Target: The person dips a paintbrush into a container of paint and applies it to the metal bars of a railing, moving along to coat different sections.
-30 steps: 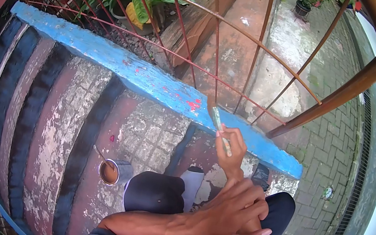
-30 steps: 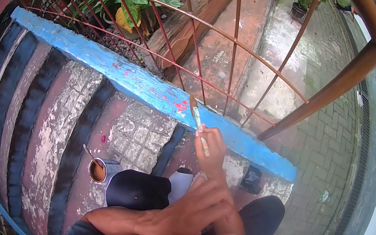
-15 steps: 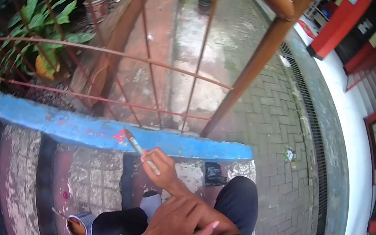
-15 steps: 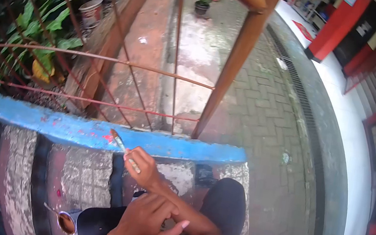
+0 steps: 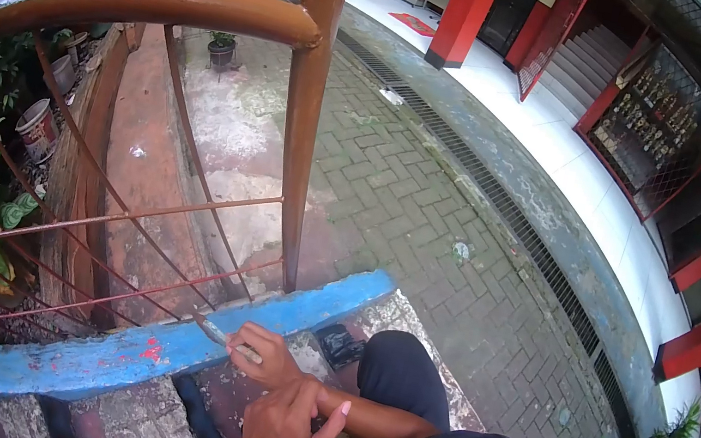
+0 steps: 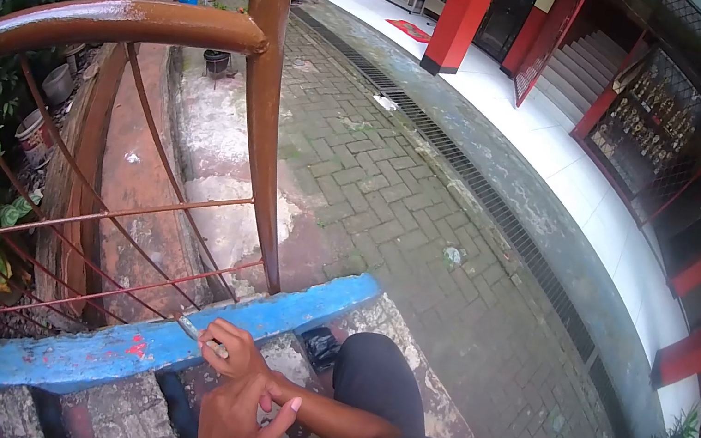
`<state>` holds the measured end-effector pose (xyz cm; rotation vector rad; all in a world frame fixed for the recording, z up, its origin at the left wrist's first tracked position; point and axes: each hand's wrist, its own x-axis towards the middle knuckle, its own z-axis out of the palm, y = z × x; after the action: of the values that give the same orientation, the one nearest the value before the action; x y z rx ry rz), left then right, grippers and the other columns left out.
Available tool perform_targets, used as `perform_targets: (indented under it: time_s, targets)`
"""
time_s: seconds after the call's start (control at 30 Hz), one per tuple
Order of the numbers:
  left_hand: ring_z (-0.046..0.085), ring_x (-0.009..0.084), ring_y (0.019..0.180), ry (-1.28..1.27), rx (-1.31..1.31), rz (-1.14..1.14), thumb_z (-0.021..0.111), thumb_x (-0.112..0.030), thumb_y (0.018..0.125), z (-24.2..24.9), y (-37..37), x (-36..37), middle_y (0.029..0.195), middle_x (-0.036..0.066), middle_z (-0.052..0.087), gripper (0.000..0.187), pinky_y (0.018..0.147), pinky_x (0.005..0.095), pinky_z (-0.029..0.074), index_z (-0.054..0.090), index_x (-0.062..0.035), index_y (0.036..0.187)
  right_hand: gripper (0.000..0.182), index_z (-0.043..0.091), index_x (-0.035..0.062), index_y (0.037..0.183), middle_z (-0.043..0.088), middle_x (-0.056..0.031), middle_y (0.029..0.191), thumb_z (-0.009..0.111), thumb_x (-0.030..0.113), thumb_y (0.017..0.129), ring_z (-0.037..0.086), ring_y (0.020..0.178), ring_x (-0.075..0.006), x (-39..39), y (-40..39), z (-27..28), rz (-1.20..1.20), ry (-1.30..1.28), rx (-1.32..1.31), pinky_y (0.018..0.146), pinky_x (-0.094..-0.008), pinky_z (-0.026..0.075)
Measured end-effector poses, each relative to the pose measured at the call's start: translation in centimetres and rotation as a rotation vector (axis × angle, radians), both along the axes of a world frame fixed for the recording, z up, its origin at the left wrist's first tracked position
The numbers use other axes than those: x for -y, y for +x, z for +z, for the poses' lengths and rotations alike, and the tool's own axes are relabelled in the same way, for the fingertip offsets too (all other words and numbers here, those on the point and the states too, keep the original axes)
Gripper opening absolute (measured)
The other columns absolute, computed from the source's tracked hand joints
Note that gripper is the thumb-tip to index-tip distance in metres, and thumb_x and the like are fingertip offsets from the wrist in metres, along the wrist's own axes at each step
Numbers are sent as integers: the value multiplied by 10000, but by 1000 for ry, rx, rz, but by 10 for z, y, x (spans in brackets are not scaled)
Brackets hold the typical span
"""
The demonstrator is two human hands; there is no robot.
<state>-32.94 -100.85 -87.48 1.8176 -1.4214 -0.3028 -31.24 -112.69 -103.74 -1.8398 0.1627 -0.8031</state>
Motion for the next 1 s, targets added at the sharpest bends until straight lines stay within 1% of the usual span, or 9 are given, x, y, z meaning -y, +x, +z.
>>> perform_targets:
  time_s: [0.1,0.17,0.23,0.3,0.47,0.57,0.73,0.77,1.0]
  targets:
    - [654,303,569,-83,46,5,809,-304,923,-11,5,12,682,65,616,297,521,423,498,644,-61,883,107,679,-29,939,712,-146,930,773,-3,895,737,915,-300,-8,6,16,22,61,-33,817,-361,563]
    - [689,334,616,-5,80,29,722,-360,979,-8,6,15,767,96,681,319,543,456,539,622,-62,929,102,686,-39,930,748,-119,959,783,-15,910,749,910,-181,-26,19,5,34,221,-110,794,-302,557]
    - [721,314,673,-43,79,61,681,-336,994,-37,-3,24,806,110,685,289,549,448,548,615,-55,986,114,649,-40,1012,746,-178,1057,742,-66,952,747,858,-206,-45,32,-8,219,552,-102,769,-312,611]
    - [744,283,707,32,144,108,719,-203,874,-41,-11,28,787,88,685,218,548,398,536,629,-41,990,110,626,-44,1041,728,-231,1083,710,-59,973,746,820,-243,-71,48,2,252,647,-139,760,-348,626]
    - [712,243,618,-191,193,371,711,-203,712,-56,-23,30,629,72,671,160,569,394,454,645,-64,752,130,618,-48,1068,713,-259,1107,699,-62,967,747,791,-277,-131,73,2,599,620,-181,743,-385,624]
    - [708,248,612,-230,179,460,719,-221,687,-49,-16,15,630,75,682,183,562,386,452,657,-59,747,140,619,-41,1067,710,-241,1081,708,-61,961,751,768,-278,-170,78,21,854,521,-201,767,-404,632]
    - [702,251,631,-152,317,655,703,-227,730,-35,-6,-14,661,80,703,224,563,406,453,690,-20,816,129,639,-25,1021,690,-147,945,722,-84,942,766,750,-247,-251,89,64,1337,261,-152,842,-419,657]
    - [704,252,651,-149,333,736,695,-229,751,-33,-6,-16,684,83,714,241,566,416,454,700,-7,846,110,667,-41,979,735,-151,908,746,-88,919,781,797,-212,-265,87,76,1354,280,-233,954,-420,632]
    - [713,238,727,-59,454,937,675,-235,804,-19,7,-43,767,90,729,284,579,418,452,703,20,926,86,700,-34,911,756,-118,824,756,-84,869,786,816,-192,-322,82,74,1562,-9,-166,941,-380,630]
